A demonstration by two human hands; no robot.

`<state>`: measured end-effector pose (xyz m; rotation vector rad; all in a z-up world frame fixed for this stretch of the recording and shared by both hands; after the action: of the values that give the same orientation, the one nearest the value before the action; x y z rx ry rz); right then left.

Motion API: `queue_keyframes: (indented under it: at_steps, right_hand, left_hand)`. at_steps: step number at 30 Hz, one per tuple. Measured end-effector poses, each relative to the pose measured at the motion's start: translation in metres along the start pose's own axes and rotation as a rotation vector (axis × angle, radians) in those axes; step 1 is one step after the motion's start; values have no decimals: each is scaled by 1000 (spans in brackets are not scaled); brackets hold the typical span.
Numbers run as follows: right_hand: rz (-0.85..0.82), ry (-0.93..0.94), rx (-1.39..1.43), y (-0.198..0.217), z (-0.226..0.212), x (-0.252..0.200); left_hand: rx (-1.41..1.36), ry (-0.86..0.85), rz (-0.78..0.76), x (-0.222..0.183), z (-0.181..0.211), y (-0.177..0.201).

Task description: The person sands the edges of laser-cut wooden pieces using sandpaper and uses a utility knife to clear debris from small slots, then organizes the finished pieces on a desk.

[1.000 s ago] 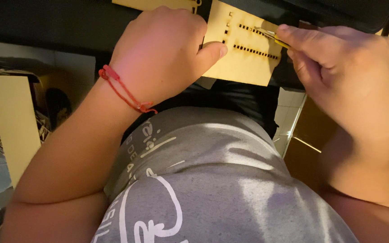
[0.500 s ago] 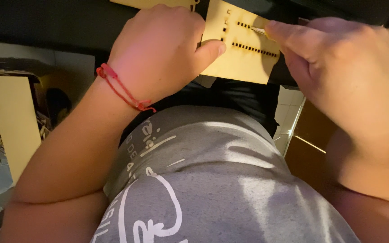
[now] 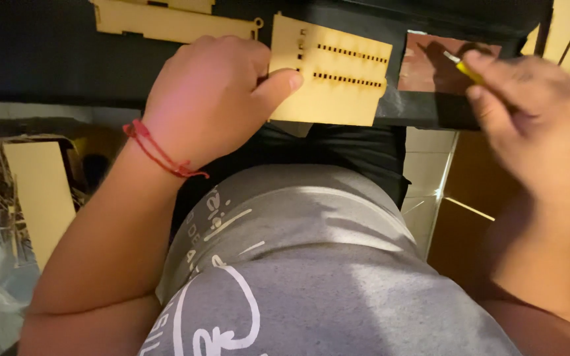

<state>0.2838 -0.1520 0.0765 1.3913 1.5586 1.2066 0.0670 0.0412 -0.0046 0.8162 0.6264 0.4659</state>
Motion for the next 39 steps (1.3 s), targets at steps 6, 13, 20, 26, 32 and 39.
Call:
queue_keyframes:
  at_steps: [6,13,20,26,32,39]
  right_hand:
    - [73,125,-49,-27,-29,18]
    - [-9,158,-200,-36,-36,55]
    - [-66,159,-210,-39,-37,61]
    - [-135,181,-418,-32,-43,72]
    - [-207,107,-528,-26,-32,68]
    - [-147,152,-538,-28,-33,65]
  left_hand:
    - [1,119,-94,3,-13,-5]
    - [-9,104,-47,6,-16,-7]
    - [-30,146,-80,5,-16,-5]
    - [-36,134,-83,8,-14,-8]
    - [-19,91,-38,13,-14,-13]
    - [-21,81,-54,16,-14,-13]
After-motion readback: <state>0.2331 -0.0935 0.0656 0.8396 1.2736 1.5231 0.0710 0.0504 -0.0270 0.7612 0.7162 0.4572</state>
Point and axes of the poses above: each hand's wrist, its own x-axis towards the middle knuckle, its own y-axis out of the back of the hand, z = x × y, the point moved 8 cm from there along x, towards the middle knuckle, and after that the axes turned 12 degrees about y, right-handed, at the moved point
